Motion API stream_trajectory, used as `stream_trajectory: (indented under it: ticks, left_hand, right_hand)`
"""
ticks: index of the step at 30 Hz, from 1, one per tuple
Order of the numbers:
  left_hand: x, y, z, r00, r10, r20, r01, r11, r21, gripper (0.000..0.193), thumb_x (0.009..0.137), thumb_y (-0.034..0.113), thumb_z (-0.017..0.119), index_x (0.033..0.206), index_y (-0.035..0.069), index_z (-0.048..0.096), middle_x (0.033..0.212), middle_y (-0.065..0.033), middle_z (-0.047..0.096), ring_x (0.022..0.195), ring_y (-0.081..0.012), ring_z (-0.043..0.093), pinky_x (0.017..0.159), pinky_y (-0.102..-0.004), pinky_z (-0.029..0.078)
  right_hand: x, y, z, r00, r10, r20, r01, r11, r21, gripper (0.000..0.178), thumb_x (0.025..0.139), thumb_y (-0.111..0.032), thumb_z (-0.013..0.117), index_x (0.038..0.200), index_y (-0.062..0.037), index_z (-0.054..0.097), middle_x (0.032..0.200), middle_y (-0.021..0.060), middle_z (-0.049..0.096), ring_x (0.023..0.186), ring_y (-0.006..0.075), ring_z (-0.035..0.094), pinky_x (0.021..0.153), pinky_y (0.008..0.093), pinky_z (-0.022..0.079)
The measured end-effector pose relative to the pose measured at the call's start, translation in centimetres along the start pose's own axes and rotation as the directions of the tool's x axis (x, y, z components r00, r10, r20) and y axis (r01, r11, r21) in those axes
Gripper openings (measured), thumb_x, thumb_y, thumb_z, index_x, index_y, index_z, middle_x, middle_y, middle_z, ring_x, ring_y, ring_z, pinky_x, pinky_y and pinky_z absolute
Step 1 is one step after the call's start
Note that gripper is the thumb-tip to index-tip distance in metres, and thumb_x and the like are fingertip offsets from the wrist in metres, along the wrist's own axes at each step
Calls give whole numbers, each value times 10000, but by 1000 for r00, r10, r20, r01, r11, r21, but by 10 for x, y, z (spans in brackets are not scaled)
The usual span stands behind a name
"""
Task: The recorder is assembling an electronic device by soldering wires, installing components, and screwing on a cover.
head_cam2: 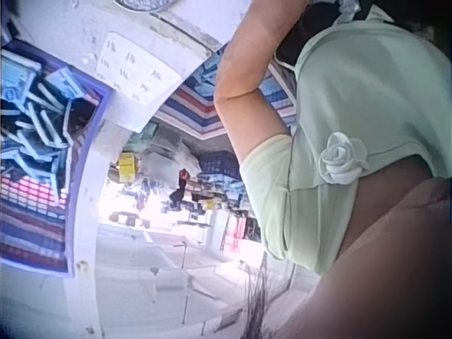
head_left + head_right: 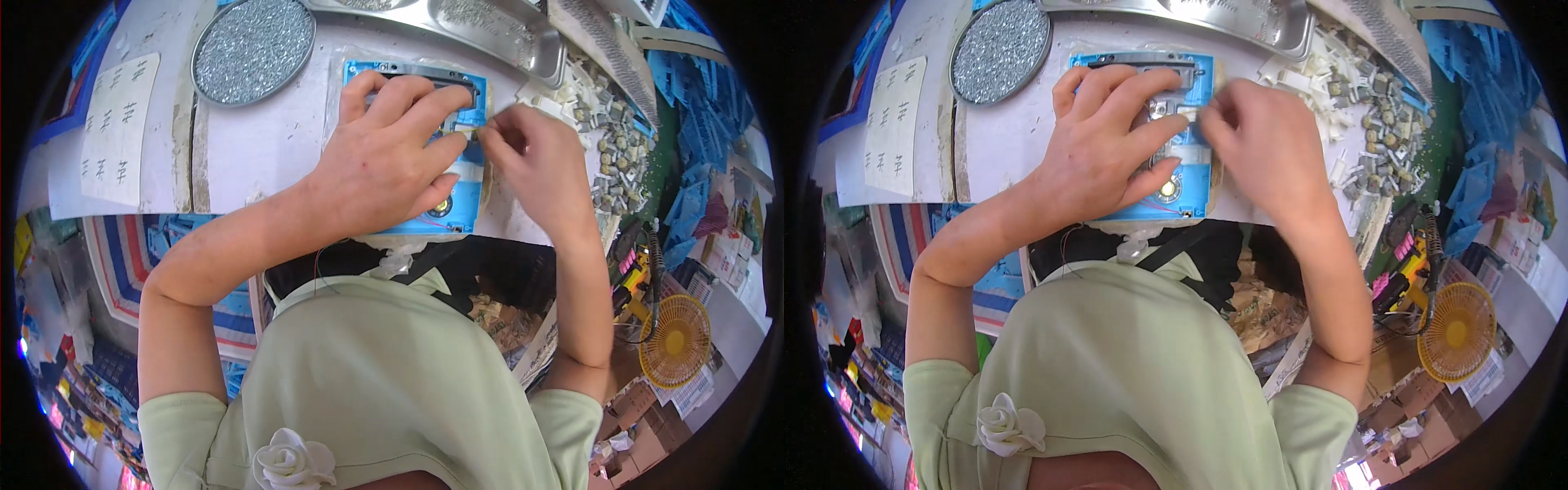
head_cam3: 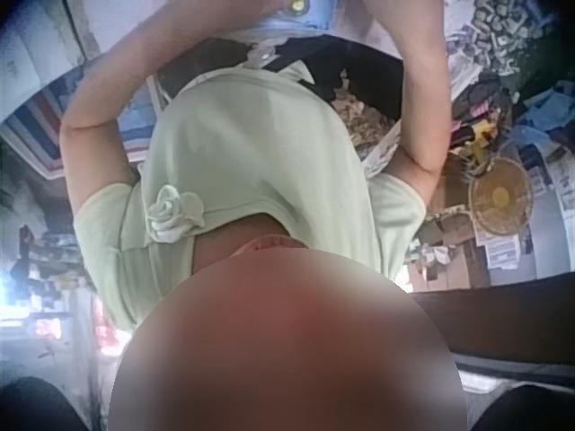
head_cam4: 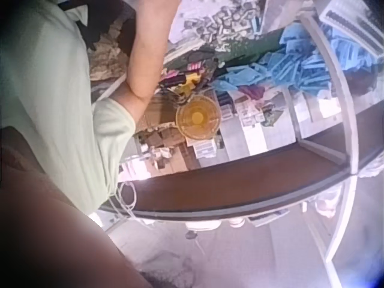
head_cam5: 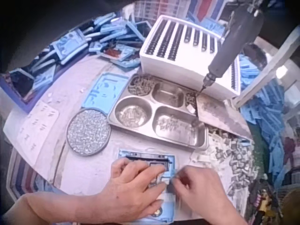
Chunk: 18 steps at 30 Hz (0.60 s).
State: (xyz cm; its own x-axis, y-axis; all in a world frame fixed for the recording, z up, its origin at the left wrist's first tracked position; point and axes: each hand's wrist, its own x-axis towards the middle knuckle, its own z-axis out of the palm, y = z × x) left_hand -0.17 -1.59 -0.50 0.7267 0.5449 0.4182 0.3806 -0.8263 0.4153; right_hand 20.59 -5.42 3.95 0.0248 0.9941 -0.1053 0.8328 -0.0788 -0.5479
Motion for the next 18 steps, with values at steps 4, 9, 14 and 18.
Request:
stream_trajectory:
  ticks: [4,9,14,18]
  left_hand:
    - [3,2,1,1000,4,25,-4,1000,-11,463,720,330,804,1155,195,721,1426,-46,539,1199,-265,487,1049,-512,272]
    - [1,4,1,998,-26,64,23,998,56,476,734,362,799,1177,209,717,1446,-40,522,1213,-264,465,1068,-522,252]
    - [2,3,1,998,-29,55,25,997,67,447,754,379,781,1169,223,718,1458,-47,514,1232,-271,454,1099,-540,227]
    - [6,2,-3,999,-30,21,30,999,18,387,768,332,777,1129,204,723,1411,-71,544,1205,-294,473,1079,-528,283]
  right_hand:
    - [-29,27,10,953,302,-4,-245,781,574,177,937,-97,673,1014,49,735,800,44,697,753,120,639,701,290,529]
    - [-45,8,30,967,58,-248,24,949,315,182,878,-9,696,1052,24,740,855,103,697,740,193,630,683,314,515]
    - [-46,-2,34,938,-119,-326,157,983,93,190,850,3,721,1038,15,742,863,127,689,743,249,627,652,343,515]
    - [-38,8,29,971,-3,-240,76,952,296,150,868,-20,736,1007,35,731,848,111,705,729,191,644,645,298,519]
